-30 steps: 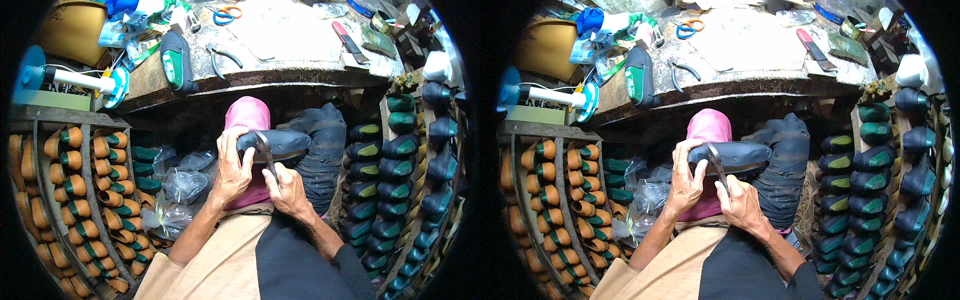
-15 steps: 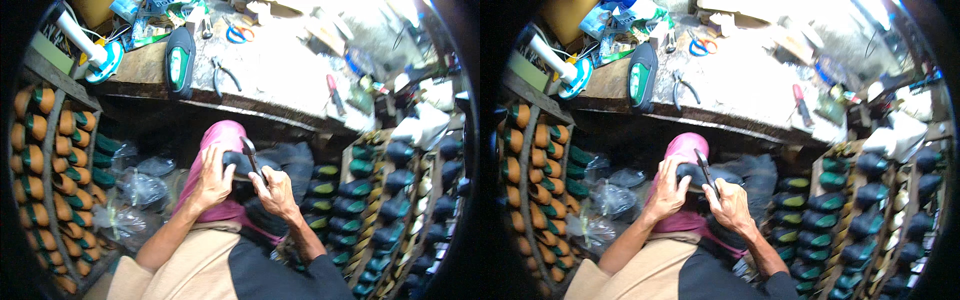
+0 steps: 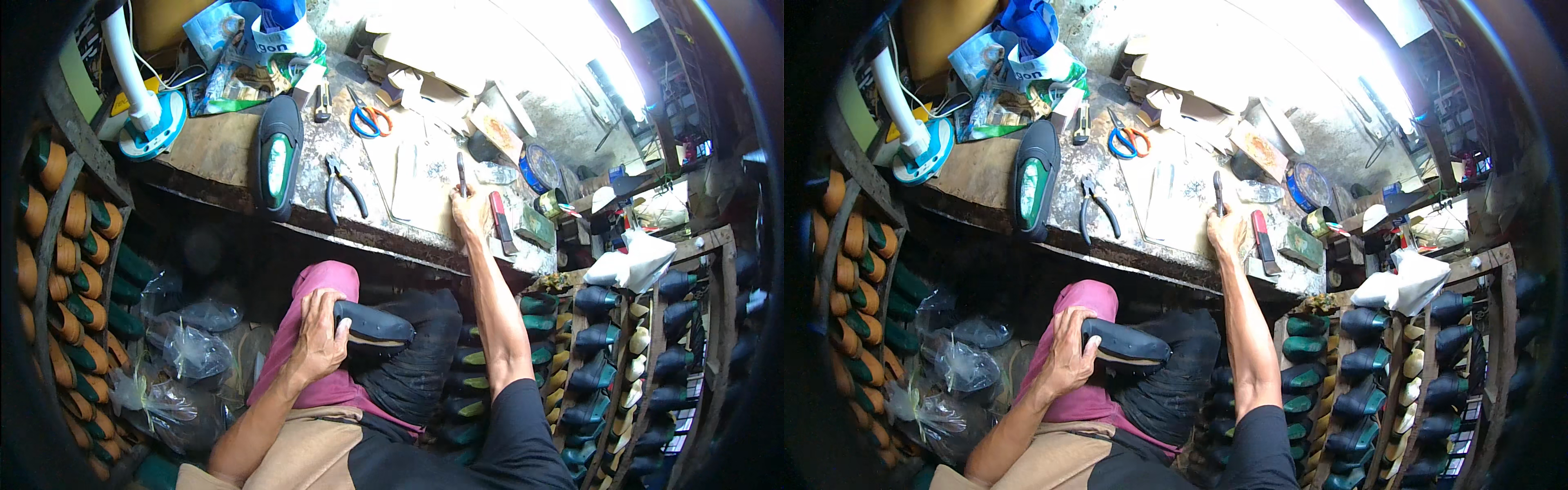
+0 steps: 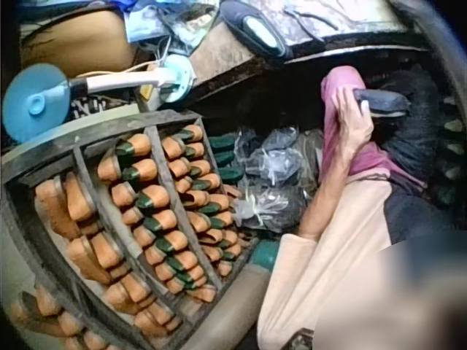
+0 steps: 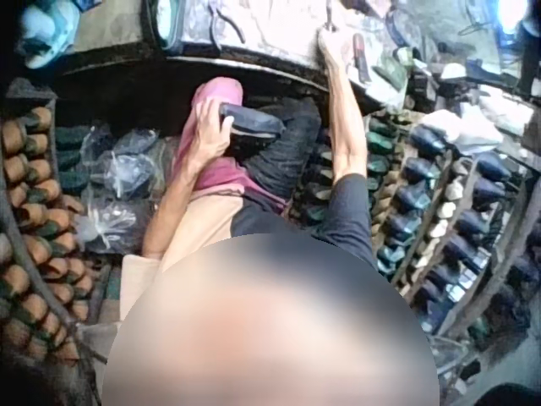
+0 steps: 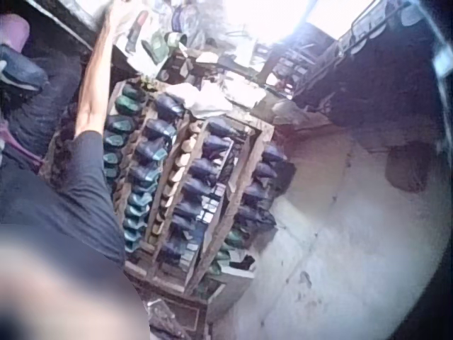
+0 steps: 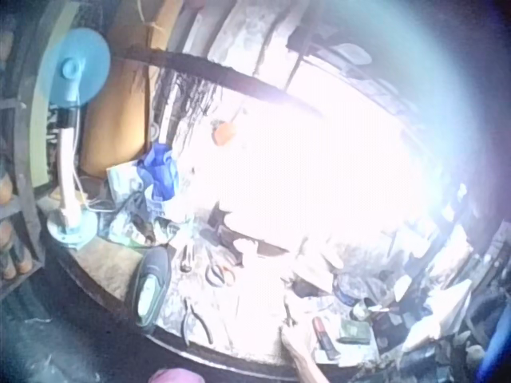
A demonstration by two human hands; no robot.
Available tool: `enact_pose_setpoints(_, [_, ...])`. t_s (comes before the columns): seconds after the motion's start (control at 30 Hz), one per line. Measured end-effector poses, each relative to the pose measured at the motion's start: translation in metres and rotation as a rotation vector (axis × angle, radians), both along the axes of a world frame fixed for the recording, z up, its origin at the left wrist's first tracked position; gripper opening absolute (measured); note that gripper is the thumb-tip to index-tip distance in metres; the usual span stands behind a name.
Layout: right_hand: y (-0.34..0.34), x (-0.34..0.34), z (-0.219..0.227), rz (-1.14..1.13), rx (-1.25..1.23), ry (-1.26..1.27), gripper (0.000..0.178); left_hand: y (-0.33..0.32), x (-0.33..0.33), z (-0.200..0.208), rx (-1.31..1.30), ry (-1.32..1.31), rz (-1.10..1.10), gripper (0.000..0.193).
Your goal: The person repairs a black slip-on shoe by hammering a green insole into the sole, then uses pliers and a knife to trim and adjust the edges. The person repeatedly checks fit and alignment while working on the shoe.
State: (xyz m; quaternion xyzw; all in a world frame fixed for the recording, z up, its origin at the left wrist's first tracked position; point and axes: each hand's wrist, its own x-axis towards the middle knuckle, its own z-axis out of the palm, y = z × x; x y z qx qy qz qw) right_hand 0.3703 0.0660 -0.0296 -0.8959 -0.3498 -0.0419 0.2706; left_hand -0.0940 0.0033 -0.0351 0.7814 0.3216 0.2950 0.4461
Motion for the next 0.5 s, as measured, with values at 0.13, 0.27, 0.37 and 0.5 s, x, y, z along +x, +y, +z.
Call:
enact_pose_setpoints(0.13, [0.009,0.002,-0.009,-0.01,-0.04,-0.056,0.031,0.001,-0.001,-0.001,-0.008,-0.011,0.009,0.046])
enact_pose_setpoints(0.27, [0.01,-0.004,-0.002,0.031,-0.076,-0.094,0.036,0.001,0.003,-0.002,-0.016,-0.023,0.001,0.047])
enact_pose_setpoints(0.37, [0.006,-0.017,0.014,0.012,-0.052,-0.059,0.036,0.001,0.005,-0.002,-0.025,-0.013,0.008,0.046])
enact_pose_setpoints(0.5, [-0.04,-0.086,0.033,0.065,0.049,0.294,0.026,-0.001,0.005,-0.003,-0.001,0.003,0.039,0.043])
